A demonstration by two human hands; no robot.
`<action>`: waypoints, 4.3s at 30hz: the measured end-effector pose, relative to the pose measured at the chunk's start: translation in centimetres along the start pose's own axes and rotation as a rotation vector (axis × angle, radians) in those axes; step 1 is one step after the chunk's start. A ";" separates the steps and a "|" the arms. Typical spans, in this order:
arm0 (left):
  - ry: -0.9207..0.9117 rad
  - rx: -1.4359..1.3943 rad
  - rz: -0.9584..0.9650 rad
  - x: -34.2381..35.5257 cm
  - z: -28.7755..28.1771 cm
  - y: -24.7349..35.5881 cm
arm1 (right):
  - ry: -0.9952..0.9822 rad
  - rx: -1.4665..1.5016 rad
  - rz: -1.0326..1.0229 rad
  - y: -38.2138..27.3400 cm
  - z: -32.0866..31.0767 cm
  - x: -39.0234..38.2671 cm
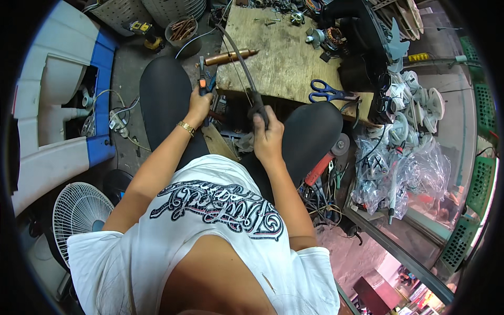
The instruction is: The person uses an angle grinder to smooth the end of a copper pipe and then uses a pipe cutter to trim the piece. They then handle an electrical component and plug a wire into a power strip.
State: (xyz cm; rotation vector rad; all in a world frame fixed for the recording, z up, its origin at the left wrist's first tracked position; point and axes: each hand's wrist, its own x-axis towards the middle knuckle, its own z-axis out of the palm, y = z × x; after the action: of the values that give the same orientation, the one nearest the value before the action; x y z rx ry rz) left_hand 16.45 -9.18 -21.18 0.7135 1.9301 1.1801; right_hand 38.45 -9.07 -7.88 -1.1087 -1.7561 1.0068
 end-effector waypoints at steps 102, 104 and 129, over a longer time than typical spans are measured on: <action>-0.183 0.004 -0.058 0.8 -21.5 13.6 | -0.089 -1.453 -0.095 5.5 -12.2 8.9; -0.183 0.095 -0.042 3.2 -25.8 14.0 | -0.020 -1.074 -0.267 1.6 -9.7 9.2; 0.107 0.747 0.258 10.3 -18.7 -25.4 | -0.791 -0.644 0.210 27.2 21.6 1.0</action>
State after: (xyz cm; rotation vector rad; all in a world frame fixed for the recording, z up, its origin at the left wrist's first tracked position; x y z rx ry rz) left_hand -6.60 -21.00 -41.87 1.3353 2.4380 0.6104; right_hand 26.23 -4.43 -40.06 -1.4131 -2.7795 1.1257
